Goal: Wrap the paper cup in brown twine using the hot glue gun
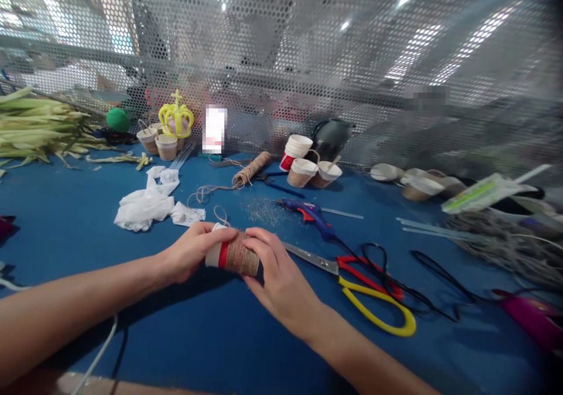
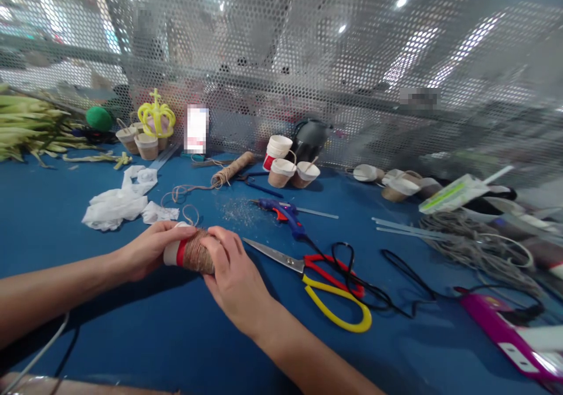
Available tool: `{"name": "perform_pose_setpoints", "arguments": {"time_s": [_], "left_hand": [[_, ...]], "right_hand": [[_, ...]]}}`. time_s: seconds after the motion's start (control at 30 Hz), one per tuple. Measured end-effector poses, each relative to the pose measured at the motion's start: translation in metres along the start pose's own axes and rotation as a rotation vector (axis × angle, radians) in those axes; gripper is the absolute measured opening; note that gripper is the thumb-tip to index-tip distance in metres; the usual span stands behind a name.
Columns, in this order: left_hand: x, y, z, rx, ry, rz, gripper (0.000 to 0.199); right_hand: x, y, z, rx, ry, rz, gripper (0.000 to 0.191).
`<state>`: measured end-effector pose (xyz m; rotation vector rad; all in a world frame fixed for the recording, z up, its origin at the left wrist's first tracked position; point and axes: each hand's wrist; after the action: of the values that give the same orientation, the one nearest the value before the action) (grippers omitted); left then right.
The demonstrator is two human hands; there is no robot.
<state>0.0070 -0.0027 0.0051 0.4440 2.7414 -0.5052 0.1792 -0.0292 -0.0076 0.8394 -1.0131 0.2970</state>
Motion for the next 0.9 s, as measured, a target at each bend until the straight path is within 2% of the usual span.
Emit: {"name": "perform_pose_setpoints", "arguments": {"time_s": [0.33, 0.47, 0.53, 0.6, 0.63, 0.67, 0.7, 0.8, 0.9], "left_hand": [[0.001, -0.001, 0.003, -0.011, -0.02, -0.01, 0.025], [0.002, -0.003, 0.002, -0.083, 0.104, 0.003, 0.028], [0.003, -0.005, 0.002, -0.129, 0.222, 0.066, 0.031], [0.004, -0.009, 0.001, -0.201, 0.37, 0.094, 0.033], [0.005, -0.01, 0.001, -0.225, 0.428, 0.099, 0.034], [0.005, -0.011, 0.002, -0.243, 0.482, 0.098, 0.035], [0.005, -0.012, 0.002, -0.252, 0.524, 0.099, 0.036], [0.003, -0.012, 0.002, -0.263, 0.608, 0.114, 0.038], [0.002, -0.011, 0.002, -0.27, 0.643, 0.139, 0.039]], "right_hand": [[-0.002, -0.001, 0.0, -0.03, 0.055, -0.005, 0.05], [0.011, 0.003, -0.005, -0.114, 0.077, -0.03, 0.048], [0.026, 0.009, -0.016, -0.247, 0.032, -0.103, 0.037], [0.044, 0.016, -0.033, -0.482, -0.112, -0.143, 0.027], [0.052, 0.019, -0.043, -0.613, -0.237, -0.081, 0.024], [0.059, 0.021, -0.055, -0.752, -0.374, 0.041, 0.022], [0.064, 0.022, -0.066, -0.816, -0.415, 0.095, 0.018], [0.066, 0.02, -0.1, -0.944, -0.399, 0.224, 0.005], [0.058, 0.016, -0.123, -1.023, -0.284, 0.308, 0.009]]}}
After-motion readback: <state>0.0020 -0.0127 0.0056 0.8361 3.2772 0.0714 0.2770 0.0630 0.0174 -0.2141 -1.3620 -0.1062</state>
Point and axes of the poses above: each hand's wrist, its own y-axis towards the middle knuckle, its own x-axis out of the back of the hand, z = x × y, and after that the axes turned 4 degrees about -y, right-handed
